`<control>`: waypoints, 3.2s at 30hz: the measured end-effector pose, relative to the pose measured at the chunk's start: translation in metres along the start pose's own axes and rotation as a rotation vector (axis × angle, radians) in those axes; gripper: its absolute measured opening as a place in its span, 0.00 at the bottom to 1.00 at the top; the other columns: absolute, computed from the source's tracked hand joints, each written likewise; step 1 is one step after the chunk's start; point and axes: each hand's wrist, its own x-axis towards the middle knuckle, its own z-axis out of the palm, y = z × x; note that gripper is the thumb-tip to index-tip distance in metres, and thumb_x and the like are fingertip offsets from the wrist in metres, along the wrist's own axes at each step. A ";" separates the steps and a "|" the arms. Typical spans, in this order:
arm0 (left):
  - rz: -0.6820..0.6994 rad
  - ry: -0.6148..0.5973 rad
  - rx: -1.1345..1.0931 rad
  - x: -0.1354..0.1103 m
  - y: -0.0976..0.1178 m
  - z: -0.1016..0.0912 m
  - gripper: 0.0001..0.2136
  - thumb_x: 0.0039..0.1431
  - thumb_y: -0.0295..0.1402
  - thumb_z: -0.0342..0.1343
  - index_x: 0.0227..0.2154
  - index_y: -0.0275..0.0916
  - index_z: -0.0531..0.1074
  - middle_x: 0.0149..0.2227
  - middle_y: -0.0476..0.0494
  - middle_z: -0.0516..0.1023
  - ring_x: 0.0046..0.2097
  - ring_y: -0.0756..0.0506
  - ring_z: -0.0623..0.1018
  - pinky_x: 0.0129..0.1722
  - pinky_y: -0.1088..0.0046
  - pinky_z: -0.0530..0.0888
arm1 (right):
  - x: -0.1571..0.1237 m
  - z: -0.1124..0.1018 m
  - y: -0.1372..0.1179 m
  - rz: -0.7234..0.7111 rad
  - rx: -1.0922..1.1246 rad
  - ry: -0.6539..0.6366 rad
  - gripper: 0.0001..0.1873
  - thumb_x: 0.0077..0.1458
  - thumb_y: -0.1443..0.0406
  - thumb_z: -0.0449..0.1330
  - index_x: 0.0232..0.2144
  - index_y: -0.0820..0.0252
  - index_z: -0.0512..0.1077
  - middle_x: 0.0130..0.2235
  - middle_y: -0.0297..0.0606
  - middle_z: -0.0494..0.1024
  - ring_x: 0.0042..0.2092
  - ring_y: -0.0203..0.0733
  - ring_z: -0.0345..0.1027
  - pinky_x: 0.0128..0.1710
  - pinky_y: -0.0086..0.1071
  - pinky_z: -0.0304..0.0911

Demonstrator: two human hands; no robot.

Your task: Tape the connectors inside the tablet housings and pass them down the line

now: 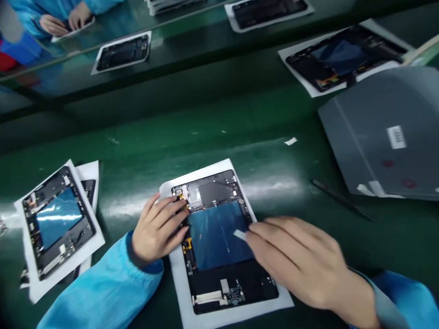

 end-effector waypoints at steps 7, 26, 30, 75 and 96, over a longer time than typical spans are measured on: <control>-0.039 0.042 -0.087 -0.009 0.005 0.006 0.13 0.68 0.38 0.51 0.39 0.35 0.76 0.41 0.44 0.82 0.47 0.43 0.76 0.64 0.56 0.59 | 0.101 0.042 0.001 -0.258 -0.038 -0.033 0.09 0.60 0.69 0.58 0.43 0.64 0.73 0.39 0.38 0.78 0.39 0.39 0.69 0.37 0.33 0.65; 0.019 -0.265 -0.265 0.008 -0.013 0.005 0.17 0.63 0.44 0.54 0.48 0.40 0.76 0.60 0.43 0.71 0.64 0.31 0.62 0.65 0.37 0.46 | 0.096 0.044 0.011 -0.290 -0.061 -0.285 0.23 0.66 0.57 0.47 0.53 0.69 0.69 0.48 0.49 0.74 0.48 0.54 0.65 0.45 0.45 0.60; -0.130 -0.333 -0.453 0.010 -0.019 0.009 0.14 0.63 0.42 0.56 0.48 0.46 0.76 0.61 0.47 0.70 0.68 0.32 0.57 0.65 0.34 0.38 | 0.101 0.036 0.008 -0.310 -0.029 -0.186 0.16 0.63 0.62 0.55 0.48 0.69 0.71 0.43 0.46 0.77 0.45 0.50 0.67 0.44 0.43 0.63; -0.067 -0.074 -0.220 -0.005 0.011 0.000 0.08 0.62 0.32 0.60 0.43 0.38 0.77 0.48 0.46 0.80 0.55 0.38 0.74 0.59 0.54 0.71 | 0.115 0.037 0.024 -0.561 0.133 -0.193 0.15 0.58 0.75 0.54 0.46 0.67 0.74 0.44 0.42 0.78 0.46 0.44 0.70 0.46 0.39 0.67; -0.009 -0.044 -0.294 -0.004 -0.004 0.001 0.17 0.66 0.45 0.53 0.46 0.36 0.76 0.48 0.41 0.79 0.53 0.39 0.74 0.59 0.54 0.69 | 0.124 0.030 0.031 -0.112 0.406 -0.187 0.13 0.58 0.74 0.59 0.44 0.58 0.73 0.38 0.38 0.75 0.38 0.37 0.71 0.35 0.29 0.69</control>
